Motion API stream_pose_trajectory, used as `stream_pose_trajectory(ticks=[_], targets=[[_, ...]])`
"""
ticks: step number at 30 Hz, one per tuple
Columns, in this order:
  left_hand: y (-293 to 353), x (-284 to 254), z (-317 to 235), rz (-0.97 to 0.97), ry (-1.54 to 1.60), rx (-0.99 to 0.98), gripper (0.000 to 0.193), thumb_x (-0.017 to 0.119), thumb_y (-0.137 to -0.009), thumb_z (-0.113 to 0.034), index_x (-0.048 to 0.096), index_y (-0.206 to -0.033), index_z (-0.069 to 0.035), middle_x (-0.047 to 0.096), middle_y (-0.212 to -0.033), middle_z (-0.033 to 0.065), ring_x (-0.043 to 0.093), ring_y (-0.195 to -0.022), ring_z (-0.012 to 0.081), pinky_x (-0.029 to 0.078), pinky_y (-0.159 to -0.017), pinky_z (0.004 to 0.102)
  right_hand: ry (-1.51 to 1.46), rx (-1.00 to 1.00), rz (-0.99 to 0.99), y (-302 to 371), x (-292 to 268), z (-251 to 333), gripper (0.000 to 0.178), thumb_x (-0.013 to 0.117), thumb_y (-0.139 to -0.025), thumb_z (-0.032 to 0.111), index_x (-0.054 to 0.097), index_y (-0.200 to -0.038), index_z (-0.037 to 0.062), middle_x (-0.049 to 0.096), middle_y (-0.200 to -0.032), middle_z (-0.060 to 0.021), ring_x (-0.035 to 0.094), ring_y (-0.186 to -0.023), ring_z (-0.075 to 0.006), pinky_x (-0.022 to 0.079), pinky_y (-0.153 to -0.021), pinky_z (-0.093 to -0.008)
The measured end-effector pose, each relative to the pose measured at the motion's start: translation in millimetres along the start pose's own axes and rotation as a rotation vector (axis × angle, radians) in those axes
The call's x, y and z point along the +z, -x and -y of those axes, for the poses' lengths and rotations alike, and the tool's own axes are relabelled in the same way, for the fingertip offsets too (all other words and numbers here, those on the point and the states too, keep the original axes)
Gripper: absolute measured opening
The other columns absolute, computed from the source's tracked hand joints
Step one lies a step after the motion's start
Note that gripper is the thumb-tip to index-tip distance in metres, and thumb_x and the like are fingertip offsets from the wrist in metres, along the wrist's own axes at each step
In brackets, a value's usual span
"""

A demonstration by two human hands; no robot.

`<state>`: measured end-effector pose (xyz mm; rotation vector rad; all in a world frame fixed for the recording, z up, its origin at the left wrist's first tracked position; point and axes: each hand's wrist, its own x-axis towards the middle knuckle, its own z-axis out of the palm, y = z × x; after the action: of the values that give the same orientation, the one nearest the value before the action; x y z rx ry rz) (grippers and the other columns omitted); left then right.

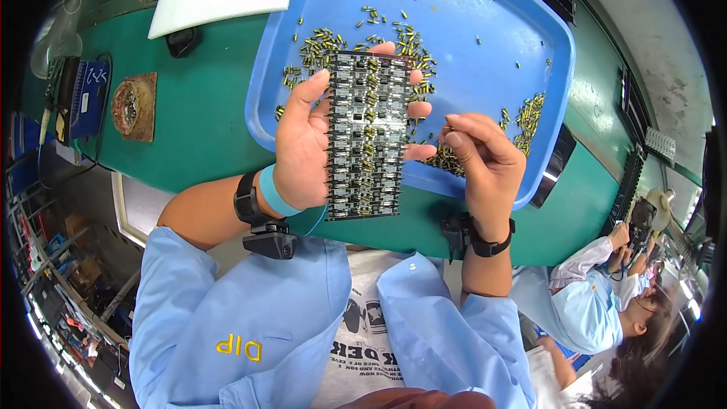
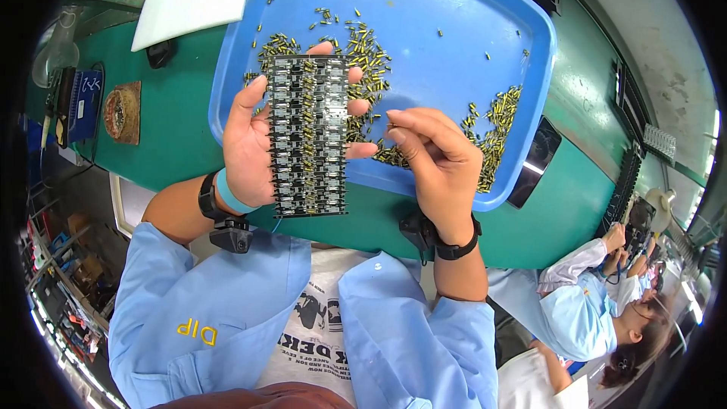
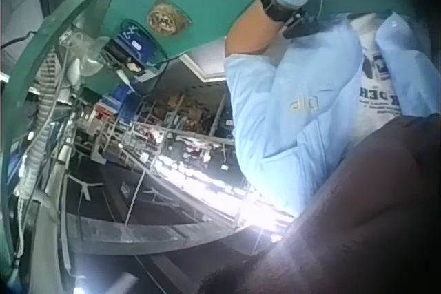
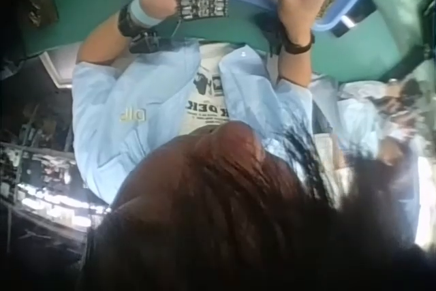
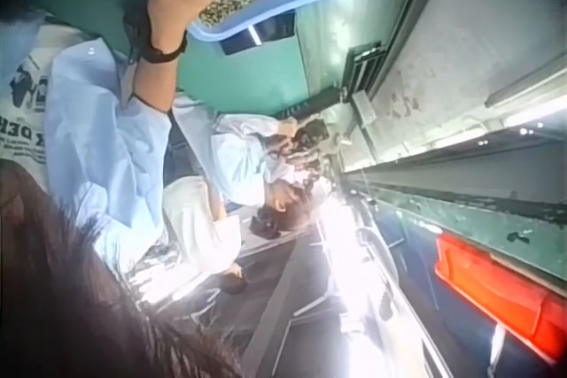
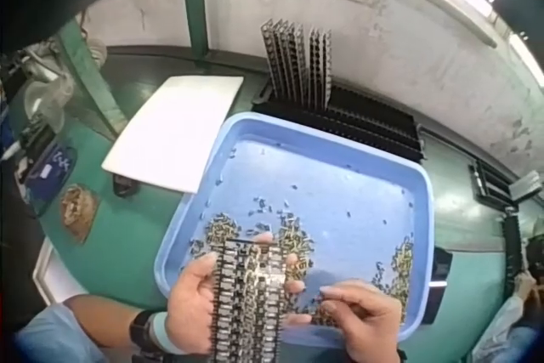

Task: The person picks up a circuit board and inserts small electronic components into it by hand, repeating this process until the board is full. Then, the person places the board onto a rack and picks up another board to repeat the task.

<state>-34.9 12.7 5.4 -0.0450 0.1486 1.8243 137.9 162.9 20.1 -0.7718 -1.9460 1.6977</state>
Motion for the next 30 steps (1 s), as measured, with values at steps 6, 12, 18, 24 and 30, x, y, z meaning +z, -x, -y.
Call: stream_pose_trajectory(ticks=[6, 12, 18, 24, 30], targets=[[0, 3, 1, -0.019, -0.012, 0.001, 0.062, 0.033, -0.112, -0.052, 0.039, -0.161, -0.014, 0.051, -0.154, 0.0178, 0.056, -0.139, 0.0371, 0.050, -0.111, 0.0673, -0.221, 0.074, 0.015, 4, -1, -1, 0.015, 0.071, -0.099, -0.004, 0.072, -0.113, -0.0070, 0.075, -0.106, -0.0149, 0.075, -0.096, -0.0208, 0.062, -0.088, -0.0321], [-2, 1, 4, -0.034, -0.046, 0.010, 0.063, 0.030, -0.114, -0.054, 0.039, -0.161, -0.013, 0.053, -0.152, 0.0188, 0.057, -0.139, 0.0371, 0.051, -0.111, 0.0653, -0.241, 0.066, 0.023, 6, -1, -4, 0.013, 0.071, -0.100, -0.002, 0.070, -0.112, -0.0064, 0.074, -0.106, -0.0144, 0.074, -0.097, -0.0202, 0.060, -0.088, -0.0321], [1, -1, 4, -0.014, -0.122, 0.000, 0.068, 0.028, -0.114, -0.057, 0.029, -0.166, -0.013, 0.047, -0.158, 0.0213, 0.053, -0.143, 0.0382, 0.046, -0.116, 0.0639, -0.104, -0.033, 0.009, 7, 1, -3, 0.009, 0.073, -0.099, 0.001, 0.071, -0.106, -0.0048, 0.072, -0.101, -0.0093, 0.065, -0.094, -0.0160, 0.052, -0.084, -0.0296], [2, -2, 8, -0.053, -0.186, 0.022, 0.072, 0.028, -0.114, -0.059, 0.026, -0.168, -0.012, 0.047, -0.159, 0.0221, 0.051, -0.145, 0.0367, 0.046, -0.118, 0.0613, 0.104, -0.301, 0.080, 7, 8, -1, 0.014, 0.080, -0.090, 0.000, 0.072, -0.102, -0.0012, 0.071, -0.097, -0.0086, 0.061, -0.090, -0.0204, 0.048, -0.080, -0.0333], [0, -4, 11, -0.049, -0.163, 0.039, 0.066, 0.033, -0.114, -0.057, 0.041, -0.160, -0.009, 0.057, -0.151, 0.0164, 0.058, -0.137, 0.0301, 0.053, -0.111, 0.0507, 0.605, -0.685, 0.201, 20, 28, 17, 0.027, 0.086, -0.076, -0.001, 0.075, -0.100, 0.0049, 0.070, -0.092, -0.0068, 0.061, -0.087, -0.0266, 0.046, -0.079, -0.0379]])
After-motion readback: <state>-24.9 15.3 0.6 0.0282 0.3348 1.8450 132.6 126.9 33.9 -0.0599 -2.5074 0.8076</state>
